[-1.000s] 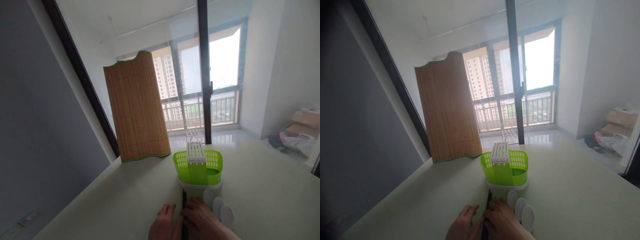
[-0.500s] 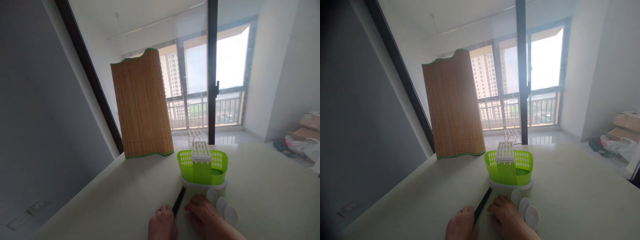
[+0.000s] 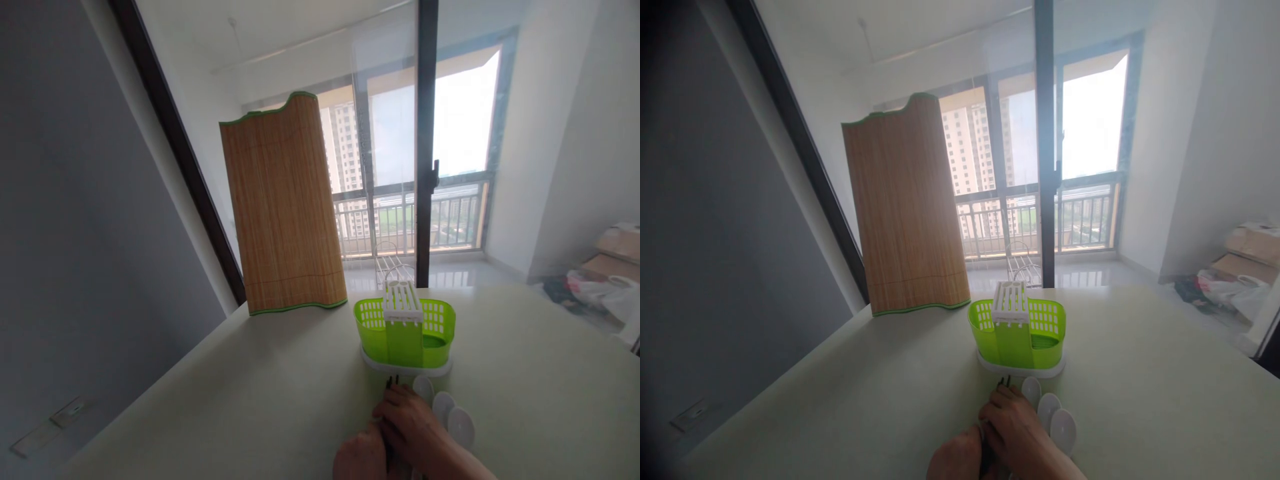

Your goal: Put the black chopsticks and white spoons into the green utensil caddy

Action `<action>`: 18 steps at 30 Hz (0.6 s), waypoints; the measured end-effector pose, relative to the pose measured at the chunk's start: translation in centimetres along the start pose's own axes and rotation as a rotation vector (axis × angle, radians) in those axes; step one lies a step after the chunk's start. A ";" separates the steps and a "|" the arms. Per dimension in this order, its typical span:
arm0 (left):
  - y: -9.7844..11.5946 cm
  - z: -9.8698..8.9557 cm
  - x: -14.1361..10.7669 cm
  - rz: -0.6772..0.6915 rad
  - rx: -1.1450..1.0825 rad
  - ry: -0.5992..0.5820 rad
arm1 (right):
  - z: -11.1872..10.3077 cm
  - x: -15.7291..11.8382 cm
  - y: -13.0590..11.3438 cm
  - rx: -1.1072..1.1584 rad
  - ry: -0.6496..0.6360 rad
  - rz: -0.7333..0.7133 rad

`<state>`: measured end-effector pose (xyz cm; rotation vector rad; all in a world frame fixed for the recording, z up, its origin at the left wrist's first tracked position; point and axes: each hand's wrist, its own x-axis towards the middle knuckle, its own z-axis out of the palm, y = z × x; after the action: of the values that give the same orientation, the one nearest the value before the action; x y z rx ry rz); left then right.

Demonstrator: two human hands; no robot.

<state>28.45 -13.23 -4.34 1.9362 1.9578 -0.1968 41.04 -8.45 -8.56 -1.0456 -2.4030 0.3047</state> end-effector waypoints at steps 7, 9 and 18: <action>-0.3 0.1 -0.3 0.033 -0.079 0.036 | -0.1 0.0 0.1 0.023 -0.009 0.028; -0.6 0.1 -0.3 0.026 -0.070 0.049 | 0.0 -0.1 0.1 0.045 -0.008 0.026; -1.3 0.1 0.3 0.047 -0.109 0.098 | 0.2 -0.3 0.1 0.118 -0.001 -0.015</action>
<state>27.15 -13.05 -4.72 1.9520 1.9386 0.0180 41.15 -8.60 -8.82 -0.9746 -2.3612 0.4371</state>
